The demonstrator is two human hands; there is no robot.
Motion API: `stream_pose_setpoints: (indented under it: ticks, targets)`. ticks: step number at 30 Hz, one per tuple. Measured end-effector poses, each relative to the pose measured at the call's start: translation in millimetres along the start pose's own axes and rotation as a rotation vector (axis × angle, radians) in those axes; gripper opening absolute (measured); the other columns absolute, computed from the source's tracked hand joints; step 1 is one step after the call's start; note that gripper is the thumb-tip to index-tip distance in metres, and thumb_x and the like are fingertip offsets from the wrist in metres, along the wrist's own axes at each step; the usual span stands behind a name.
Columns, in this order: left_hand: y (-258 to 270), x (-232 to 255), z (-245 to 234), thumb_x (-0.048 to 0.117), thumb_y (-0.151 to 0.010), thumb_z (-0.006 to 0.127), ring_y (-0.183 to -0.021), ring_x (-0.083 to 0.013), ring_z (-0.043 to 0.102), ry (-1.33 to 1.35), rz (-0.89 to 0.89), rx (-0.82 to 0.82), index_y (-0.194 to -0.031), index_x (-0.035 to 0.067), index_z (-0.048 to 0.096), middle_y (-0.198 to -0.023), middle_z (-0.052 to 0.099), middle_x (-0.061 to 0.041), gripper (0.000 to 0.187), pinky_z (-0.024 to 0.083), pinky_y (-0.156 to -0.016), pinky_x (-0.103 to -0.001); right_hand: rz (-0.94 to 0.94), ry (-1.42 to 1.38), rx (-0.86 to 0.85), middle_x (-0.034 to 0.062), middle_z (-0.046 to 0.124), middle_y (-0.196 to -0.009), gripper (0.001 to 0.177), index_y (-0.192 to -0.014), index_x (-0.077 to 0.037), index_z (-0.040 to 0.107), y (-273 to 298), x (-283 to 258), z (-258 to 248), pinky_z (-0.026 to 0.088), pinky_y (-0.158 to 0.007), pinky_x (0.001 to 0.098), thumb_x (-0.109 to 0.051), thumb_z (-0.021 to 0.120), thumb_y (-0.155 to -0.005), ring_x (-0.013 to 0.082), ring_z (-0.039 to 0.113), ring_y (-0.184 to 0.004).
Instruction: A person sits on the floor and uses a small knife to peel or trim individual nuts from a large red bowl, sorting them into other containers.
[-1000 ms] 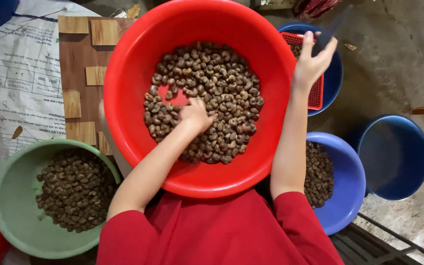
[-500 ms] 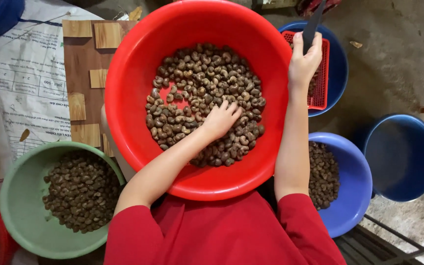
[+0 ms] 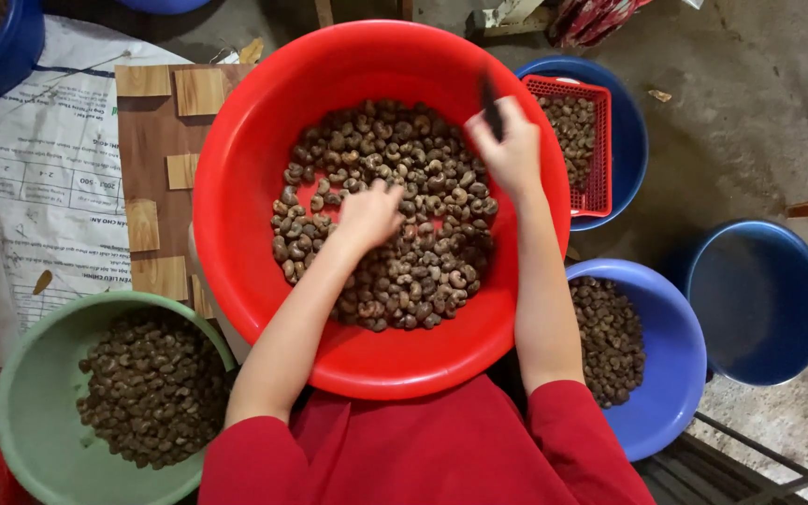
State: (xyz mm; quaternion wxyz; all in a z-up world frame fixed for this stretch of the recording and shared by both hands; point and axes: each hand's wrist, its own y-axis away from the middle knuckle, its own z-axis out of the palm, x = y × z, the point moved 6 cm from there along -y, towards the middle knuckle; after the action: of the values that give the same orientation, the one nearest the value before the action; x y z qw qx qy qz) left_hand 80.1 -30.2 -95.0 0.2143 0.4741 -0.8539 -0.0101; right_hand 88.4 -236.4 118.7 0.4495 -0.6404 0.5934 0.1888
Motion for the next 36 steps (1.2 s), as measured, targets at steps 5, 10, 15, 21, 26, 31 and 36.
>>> stream_pose_setpoints:
  ticks: [5, 10, 15, 21, 26, 31, 36]
  targets:
    - [17, -51, 0, 0.012, -0.092, 0.058, -0.092, -0.0453, 0.075, -0.051, -0.17, -0.108, -0.128, 0.008, 0.065, -0.106, 0.069, -0.023, 0.037, 0.058, -0.073, -0.062, 0.209, 0.395, -0.617, 0.022, 0.076, -0.099, 0.028, -0.113, -0.01, 0.068, 28, 14, 49, 0.056, -0.079, 0.0571, -0.021, 0.074, -0.088, 0.046, 0.072, -0.095]
    - [9, -70, 35, 0.015, -0.093, 0.059, -0.093, -0.044, 0.075, -0.049, -0.199, -0.195, -0.131, 0.019, 0.068, -0.103, 0.071, -0.022, 0.039, 0.059, -0.071, -0.062, 0.312, 0.549, -0.875, 0.0256, 0.073, -0.12, 0.056, -0.14, -0.01, 0.062, 48, 58, 83, 0.057, -0.085, 0.0572, -0.017, 0.076, -0.086, 0.0466, 0.07, -0.108]
    - [26, -41, -11, 0.025, -0.088, 0.068, -0.097, -0.0419, 0.074, -0.031, -0.165, -0.158, -0.127, 0.01, 0.066, -0.104, 0.074, -0.021, 0.042, 0.059, -0.077, -0.059, 0.247, 0.673, -0.899, 0.026, 0.074, -0.11, 0.051, -0.128, -0.004, 0.069, 55, 85, 97, 0.06, -0.077, 0.0549, -0.027, 0.079, -0.083, 0.0435, 0.073, -0.097]
    - [48, 14, -84, 0.029, -0.093, 0.068, -0.103, -0.0443, 0.071, 0.212, -0.07, -0.065, -0.12, 0.003, 0.064, -0.11, 0.073, -0.021, 0.038, 0.056, -0.089, -0.058, 0.273, 0.583, -0.899, 0.0321, 0.072, -0.099, 0.043, -0.114, 0.011, 0.068, 58, 79, 88, 0.058, -0.07, 0.0548, -0.027, 0.071, -0.093, 0.0463, 0.072, -0.087]
    - [57, 30, -99, 0.034, -0.103, 0.059, -0.088, -0.0331, 0.07, 1.068, -0.132, 0.051, -0.128, 0.003, 0.064, -0.106, 0.072, -0.02, 0.041, 0.055, -0.068, -0.044, 0.36, -0.096, -0.573, 0.0159, 0.066, -0.079, 0.033, -0.112, 0.004, 0.068, 43, 9, 69, 0.051, -0.057, 0.0361, -0.025, 0.073, -0.097, 0.0251, 0.065, -0.073]
    - [66, 44, -141, 0.019, -0.106, 0.061, -0.079, -0.0189, 0.073, 1.744, -0.014, 0.277, -0.136, 0.001, 0.064, -0.11, 0.071, -0.016, 0.035, 0.062, -0.051, -0.024, 0.341, -0.604, -0.31, -0.0006, 0.061, -0.074, 0.024, -0.117, -0.003, 0.071, 50, -34, 71, 0.046, -0.051, 0.0172, -0.014, 0.074, -0.096, 0.0028, 0.056, -0.065]
    - [67, 32, -137, 0.01, -0.099, 0.071, -0.081, -0.0149, 0.071, 1.768, 0.043, 0.421, -0.126, 0.001, 0.069, -0.105, 0.072, -0.009, 0.028, 0.063, -0.05, -0.025, 0.262, -0.594, -0.249, 0.0056, 0.066, -0.082, 0.026, -0.118, -0.005, 0.071, 54, -51, 69, 0.045, -0.057, 0.0184, -0.012, 0.078, -0.094, 0.0038, 0.054, -0.067]
